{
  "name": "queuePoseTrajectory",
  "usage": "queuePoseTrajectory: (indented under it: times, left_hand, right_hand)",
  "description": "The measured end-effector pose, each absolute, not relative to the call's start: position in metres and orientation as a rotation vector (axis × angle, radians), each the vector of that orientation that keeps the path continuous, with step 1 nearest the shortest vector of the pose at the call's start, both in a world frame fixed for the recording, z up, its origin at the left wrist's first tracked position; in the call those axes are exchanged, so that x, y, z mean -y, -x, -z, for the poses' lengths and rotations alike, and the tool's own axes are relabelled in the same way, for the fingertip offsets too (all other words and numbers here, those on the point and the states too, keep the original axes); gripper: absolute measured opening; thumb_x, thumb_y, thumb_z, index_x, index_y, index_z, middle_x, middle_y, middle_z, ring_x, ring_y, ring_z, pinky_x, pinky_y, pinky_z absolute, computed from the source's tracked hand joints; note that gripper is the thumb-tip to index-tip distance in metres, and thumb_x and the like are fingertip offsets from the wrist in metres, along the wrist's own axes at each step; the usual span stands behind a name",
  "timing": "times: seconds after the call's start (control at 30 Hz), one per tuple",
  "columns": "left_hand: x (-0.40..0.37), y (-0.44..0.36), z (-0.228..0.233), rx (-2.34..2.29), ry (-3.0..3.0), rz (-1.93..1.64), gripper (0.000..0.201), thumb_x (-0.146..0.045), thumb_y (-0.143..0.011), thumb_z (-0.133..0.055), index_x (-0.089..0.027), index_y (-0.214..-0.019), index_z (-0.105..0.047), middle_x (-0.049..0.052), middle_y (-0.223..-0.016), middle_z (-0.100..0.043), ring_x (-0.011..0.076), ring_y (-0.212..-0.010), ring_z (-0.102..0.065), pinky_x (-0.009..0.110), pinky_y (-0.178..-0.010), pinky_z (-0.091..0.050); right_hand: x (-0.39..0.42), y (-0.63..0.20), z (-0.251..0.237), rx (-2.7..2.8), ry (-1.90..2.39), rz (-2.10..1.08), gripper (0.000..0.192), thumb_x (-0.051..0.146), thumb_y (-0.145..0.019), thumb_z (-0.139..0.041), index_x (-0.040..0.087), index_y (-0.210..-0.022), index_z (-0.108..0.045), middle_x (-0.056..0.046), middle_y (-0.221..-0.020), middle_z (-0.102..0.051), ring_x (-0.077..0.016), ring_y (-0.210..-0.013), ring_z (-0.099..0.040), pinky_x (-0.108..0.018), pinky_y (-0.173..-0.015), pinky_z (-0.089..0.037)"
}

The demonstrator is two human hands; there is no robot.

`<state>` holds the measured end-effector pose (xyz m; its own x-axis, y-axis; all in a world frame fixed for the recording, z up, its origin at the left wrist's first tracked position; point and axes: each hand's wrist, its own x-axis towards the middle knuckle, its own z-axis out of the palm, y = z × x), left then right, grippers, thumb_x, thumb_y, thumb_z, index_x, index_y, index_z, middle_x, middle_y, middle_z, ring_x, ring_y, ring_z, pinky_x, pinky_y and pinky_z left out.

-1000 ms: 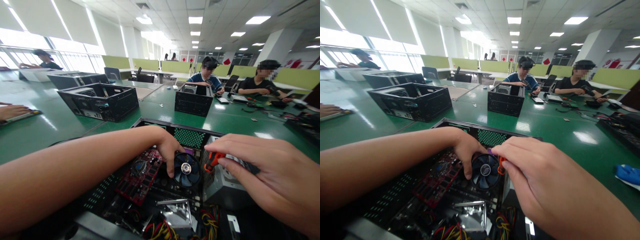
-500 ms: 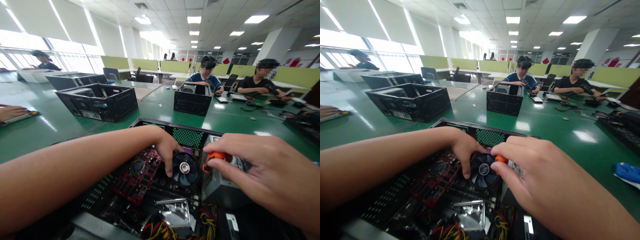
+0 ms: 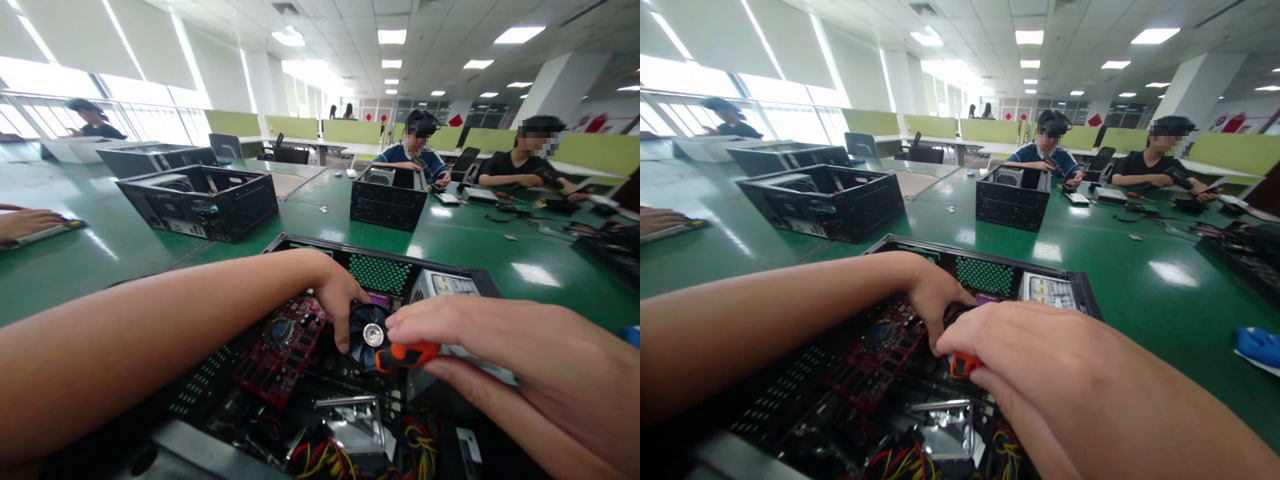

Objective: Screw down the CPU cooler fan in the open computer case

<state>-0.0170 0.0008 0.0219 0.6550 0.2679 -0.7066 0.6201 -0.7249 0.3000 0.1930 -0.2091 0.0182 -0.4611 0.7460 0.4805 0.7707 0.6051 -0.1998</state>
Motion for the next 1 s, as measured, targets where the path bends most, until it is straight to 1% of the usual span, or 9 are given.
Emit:
queuePoseTrajectory:
  times: [0.2,0.37,0.43,0.47,0.57,0.7,0.77,0.87,1.0]
  left_hand:
    - [-0.003,0.020,-0.016,-0.685,-2.344,0.849,0.097,-0.046,-0.049,-0.098,-0.027,-0.142,-0.075,0.001,-0.133,-0.081,0.0345,-0.123,-0.072,0.041,-0.113,-0.054]
    - [-0.001,0.018,-0.019,-0.691,-2.319,0.862,0.094,-0.042,-0.049,-0.097,-0.029,-0.140,-0.075,-0.001,-0.128,-0.082,0.0334,-0.122,-0.072,0.040,-0.112,-0.054]
    - [-0.001,0.017,-0.020,-0.691,-2.303,0.870,0.092,-0.042,-0.051,-0.097,-0.027,-0.139,-0.075,0.000,-0.130,-0.082,0.0336,-0.122,-0.073,0.041,-0.112,-0.054]
    - [0.000,0.016,-0.020,-0.693,-2.296,0.870,0.092,-0.041,-0.051,-0.097,-0.027,-0.139,-0.075,0.001,-0.131,-0.082,0.0336,-0.122,-0.073,0.040,-0.112,-0.055]
    - [0.000,0.017,-0.019,-0.687,-2.273,0.854,0.094,-0.040,-0.050,-0.098,-0.026,-0.140,-0.075,0.001,-0.132,-0.082,0.0332,-0.124,-0.072,0.038,-0.111,-0.055]
    - [-0.001,0.020,-0.018,-0.693,-2.288,0.815,0.093,-0.039,-0.048,-0.098,-0.026,-0.137,-0.076,0.000,-0.128,-0.083,0.0345,-0.124,-0.071,0.041,-0.112,-0.055]
    - [-0.001,0.022,-0.018,-0.700,-2.279,0.813,0.091,-0.039,-0.047,-0.098,-0.026,-0.135,-0.078,0.000,-0.122,-0.084,0.0347,-0.120,-0.073,0.042,-0.111,-0.056]
    - [-0.001,0.024,-0.017,-0.698,-2.250,0.807,0.087,-0.039,-0.046,-0.098,-0.028,-0.130,-0.079,-0.002,-0.113,-0.085,0.0330,-0.112,-0.075,0.042,-0.109,-0.057]
    - [-0.002,0.024,-0.015,-0.677,-2.265,0.818,0.086,-0.040,-0.049,-0.097,-0.029,-0.132,-0.078,-0.003,-0.114,-0.085,0.0314,-0.112,-0.075,0.041,-0.110,-0.056]
  right_hand:
    - [0.206,-0.175,-0.030,2.331,1.162,-0.062,0.033,0.033,-0.100,-0.072,0.036,-0.132,-0.081,-0.004,-0.109,-0.089,-0.0302,-0.103,-0.085,-0.038,-0.087,-0.070]
    - [0.201,-0.169,-0.046,2.436,1.163,-0.203,0.045,0.014,-0.107,-0.054,0.035,-0.143,-0.071,0.000,-0.131,-0.086,-0.0199,-0.112,-0.084,-0.025,-0.087,-0.068]
    - [0.198,-0.173,-0.046,2.449,1.174,-0.235,0.043,0.015,-0.108,-0.056,0.037,-0.142,-0.071,0.003,-0.126,-0.087,-0.0169,-0.106,-0.084,-0.025,-0.090,-0.067]
    - [0.197,-0.176,-0.044,2.460,1.164,-0.246,0.042,0.018,-0.106,-0.061,0.037,-0.141,-0.073,0.002,-0.128,-0.086,-0.0188,-0.106,-0.084,-0.027,-0.092,-0.067]
    - [0.200,-0.182,-0.032,2.349,1.206,-0.213,0.036,0.028,-0.100,-0.072,0.034,-0.135,-0.079,-0.004,-0.114,-0.089,-0.0259,-0.103,-0.085,-0.035,-0.092,-0.068]
    - [0.210,-0.185,-0.018,2.294,1.230,-0.155,0.031,0.036,-0.099,-0.074,0.034,-0.128,-0.083,-0.004,-0.104,-0.089,-0.0283,-0.101,-0.084,-0.037,-0.089,-0.068]
    - [0.211,-0.184,-0.019,2.287,1.236,-0.144,0.030,0.037,-0.099,-0.074,0.034,-0.127,-0.083,-0.004,-0.102,-0.089,-0.0286,-0.100,-0.084,-0.037,-0.088,-0.068]
    - [0.207,-0.180,-0.029,2.298,1.242,-0.151,0.031,0.035,-0.100,-0.072,0.034,-0.130,-0.082,-0.004,-0.105,-0.089,-0.0286,-0.100,-0.084,-0.036,-0.086,-0.069]
    - [0.204,-0.171,-0.043,2.399,1.234,-0.188,0.034,0.031,-0.107,-0.061,0.037,-0.137,-0.076,-0.003,-0.120,-0.087,-0.0234,-0.102,-0.084,-0.029,-0.080,-0.068]
